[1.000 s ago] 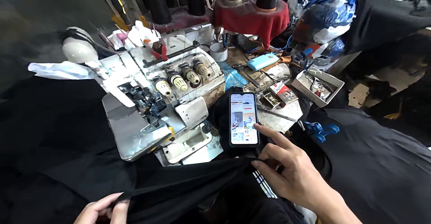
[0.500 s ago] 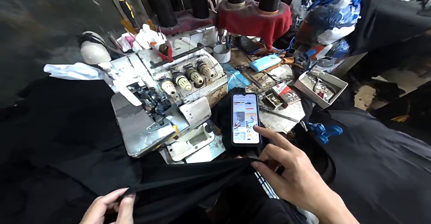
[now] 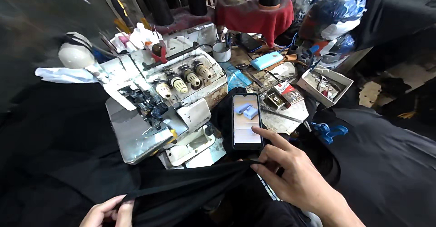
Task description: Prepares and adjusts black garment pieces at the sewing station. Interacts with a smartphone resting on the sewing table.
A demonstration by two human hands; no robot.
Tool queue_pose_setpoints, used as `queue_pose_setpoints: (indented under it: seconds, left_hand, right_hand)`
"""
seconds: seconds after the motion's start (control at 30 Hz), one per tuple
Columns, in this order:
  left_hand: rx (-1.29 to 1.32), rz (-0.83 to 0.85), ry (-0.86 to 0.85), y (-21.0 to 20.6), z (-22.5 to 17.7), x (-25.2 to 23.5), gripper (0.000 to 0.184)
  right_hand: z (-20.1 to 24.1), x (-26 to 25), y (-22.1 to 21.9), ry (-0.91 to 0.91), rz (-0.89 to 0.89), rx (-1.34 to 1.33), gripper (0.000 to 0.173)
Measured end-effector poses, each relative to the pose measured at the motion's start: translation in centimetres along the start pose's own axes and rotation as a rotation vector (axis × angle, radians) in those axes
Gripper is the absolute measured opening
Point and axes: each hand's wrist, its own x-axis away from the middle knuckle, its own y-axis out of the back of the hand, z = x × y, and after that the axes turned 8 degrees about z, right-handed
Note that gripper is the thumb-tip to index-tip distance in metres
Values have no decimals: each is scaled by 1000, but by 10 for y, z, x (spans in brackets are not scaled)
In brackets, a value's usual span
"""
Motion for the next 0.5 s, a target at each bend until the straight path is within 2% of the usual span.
queue_pose_setpoints:
  seconds: [0.5]
  left_hand:
    - [13, -23, -1, -1, 2, 3, 16]
  right_hand:
    - [4, 18, -6, -13, -17, -47, 21]
